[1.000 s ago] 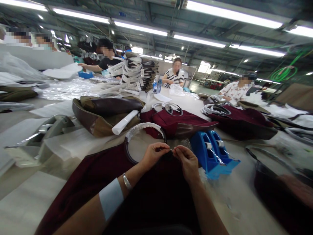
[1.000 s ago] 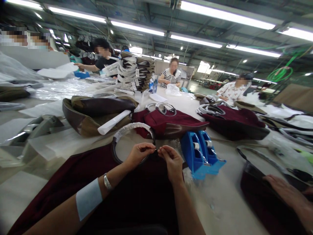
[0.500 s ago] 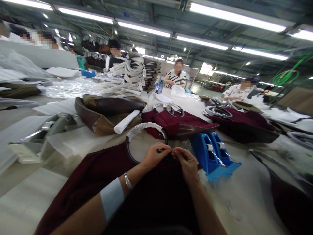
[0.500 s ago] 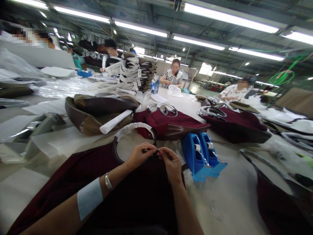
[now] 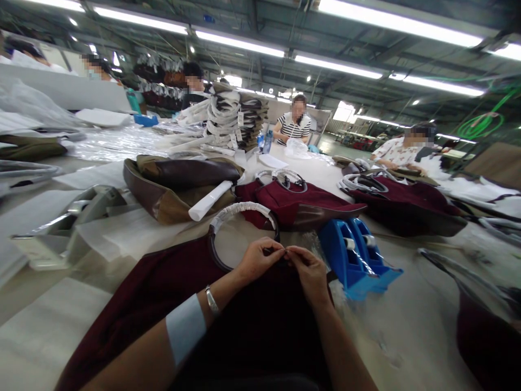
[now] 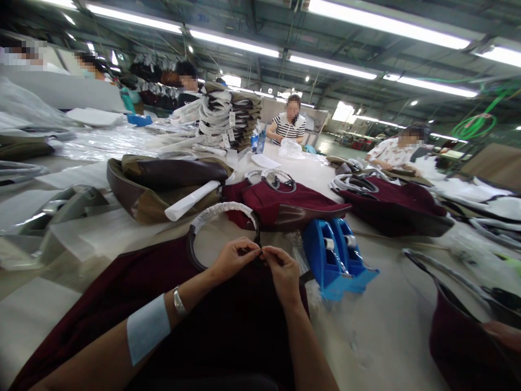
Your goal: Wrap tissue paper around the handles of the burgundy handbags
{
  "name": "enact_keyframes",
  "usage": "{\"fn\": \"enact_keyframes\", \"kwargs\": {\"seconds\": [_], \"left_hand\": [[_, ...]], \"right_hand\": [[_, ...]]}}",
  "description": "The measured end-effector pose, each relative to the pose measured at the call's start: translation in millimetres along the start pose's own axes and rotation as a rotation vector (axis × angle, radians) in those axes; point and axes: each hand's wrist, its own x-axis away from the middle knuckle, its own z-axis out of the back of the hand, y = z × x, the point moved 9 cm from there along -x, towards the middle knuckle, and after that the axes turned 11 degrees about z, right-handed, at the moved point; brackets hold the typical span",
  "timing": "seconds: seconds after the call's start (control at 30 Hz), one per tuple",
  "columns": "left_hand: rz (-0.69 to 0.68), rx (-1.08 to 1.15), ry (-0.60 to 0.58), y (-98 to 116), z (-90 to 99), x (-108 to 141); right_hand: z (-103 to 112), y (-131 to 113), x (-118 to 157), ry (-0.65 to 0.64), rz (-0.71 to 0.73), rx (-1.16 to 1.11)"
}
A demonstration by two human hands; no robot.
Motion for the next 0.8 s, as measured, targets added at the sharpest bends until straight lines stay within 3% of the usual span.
{"fn": "enact_keyframes", "kwargs": {"seconds": [0.2, 0.37, 0.5, 0.8], "left_hand": [[0.047, 0.0, -0.008, -9, -0.6, -1], [0.11, 0.107, -0.054, -15, -6.2, 1], [0.173, 0.224, -0.067, -18, -8.7, 3], [0.227, 0.23, -0.073, -22, -8.9, 1]], "right_hand": [[-4, -4, 0, -0.033, 0.059, 0.108], [-4, -11, 3, 0.012, 0.089, 0.117], [-5, -10, 5, 0.037, 0.089, 0.119], [-9, -7, 4, 0.004, 0.054, 0.082]]}}
